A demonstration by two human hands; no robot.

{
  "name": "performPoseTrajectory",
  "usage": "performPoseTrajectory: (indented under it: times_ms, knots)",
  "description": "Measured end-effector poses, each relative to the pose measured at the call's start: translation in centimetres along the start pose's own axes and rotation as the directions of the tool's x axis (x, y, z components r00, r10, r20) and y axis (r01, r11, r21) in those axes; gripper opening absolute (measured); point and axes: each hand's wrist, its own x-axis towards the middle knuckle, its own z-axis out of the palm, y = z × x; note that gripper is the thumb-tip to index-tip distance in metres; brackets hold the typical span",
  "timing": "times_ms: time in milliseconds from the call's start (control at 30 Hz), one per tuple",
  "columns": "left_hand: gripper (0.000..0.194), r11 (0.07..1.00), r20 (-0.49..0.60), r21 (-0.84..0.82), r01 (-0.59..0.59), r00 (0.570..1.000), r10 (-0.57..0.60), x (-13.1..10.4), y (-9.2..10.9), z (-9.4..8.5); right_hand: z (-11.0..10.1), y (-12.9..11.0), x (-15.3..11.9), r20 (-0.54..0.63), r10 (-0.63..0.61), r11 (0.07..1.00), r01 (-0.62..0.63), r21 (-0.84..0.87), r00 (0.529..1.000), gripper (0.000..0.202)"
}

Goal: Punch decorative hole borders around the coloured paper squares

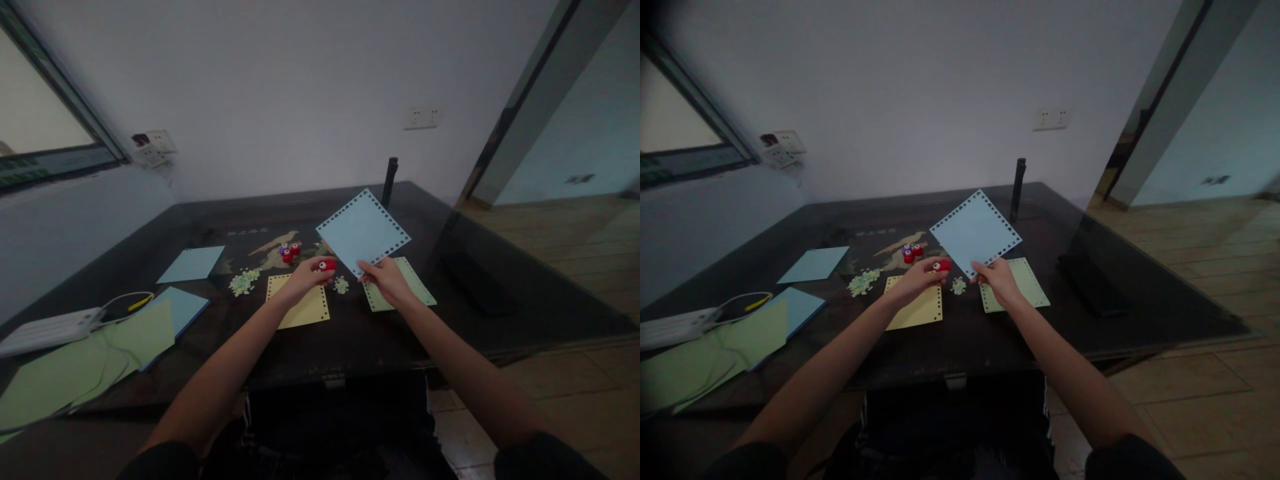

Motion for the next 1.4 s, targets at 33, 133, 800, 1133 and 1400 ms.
performPoseTrajectory:
  times_ms: [33,133,800,1133,1400]
  knots:
    - [0.039,0.994,0.03,-0.103,0.034,0.999,-0.031,-0.4,-0.2,0.6,0.0,0.0,0.0,-0.009,0.001,1.0,-0.001,0.011,1.0,0.04]
    - [0.04,0.936,0.09,-0.33,0.121,0.991,-0.096,-1.2,-0.7,1.6,0.1,0.0,-0.2,-0.002,0.012,1.0,-0.012,0.017,1.0,0.04]
    - [0.03,0.947,-0.086,-0.314,0.061,0.992,-0.092,-1.4,-0.9,1.5,0.4,0.3,-0.5,-0.019,0.026,0.999,-0.026,0.033,0.999,0.035]
    - [0.035,0.901,0.048,-0.415,0.128,0.992,-0.119,-1.4,-0.5,1.3,0.4,0.3,-0.4,-0.028,0.021,1.0,-0.021,0.016,0.999,0.033]
    - [0.034,0.972,-0.051,-0.22,0.085,0.994,-0.098,-1.7,-0.3,1.5,0.3,0.2,-0.4,-0.022,0.023,1.0,-0.023,0.018,0.999,0.035]
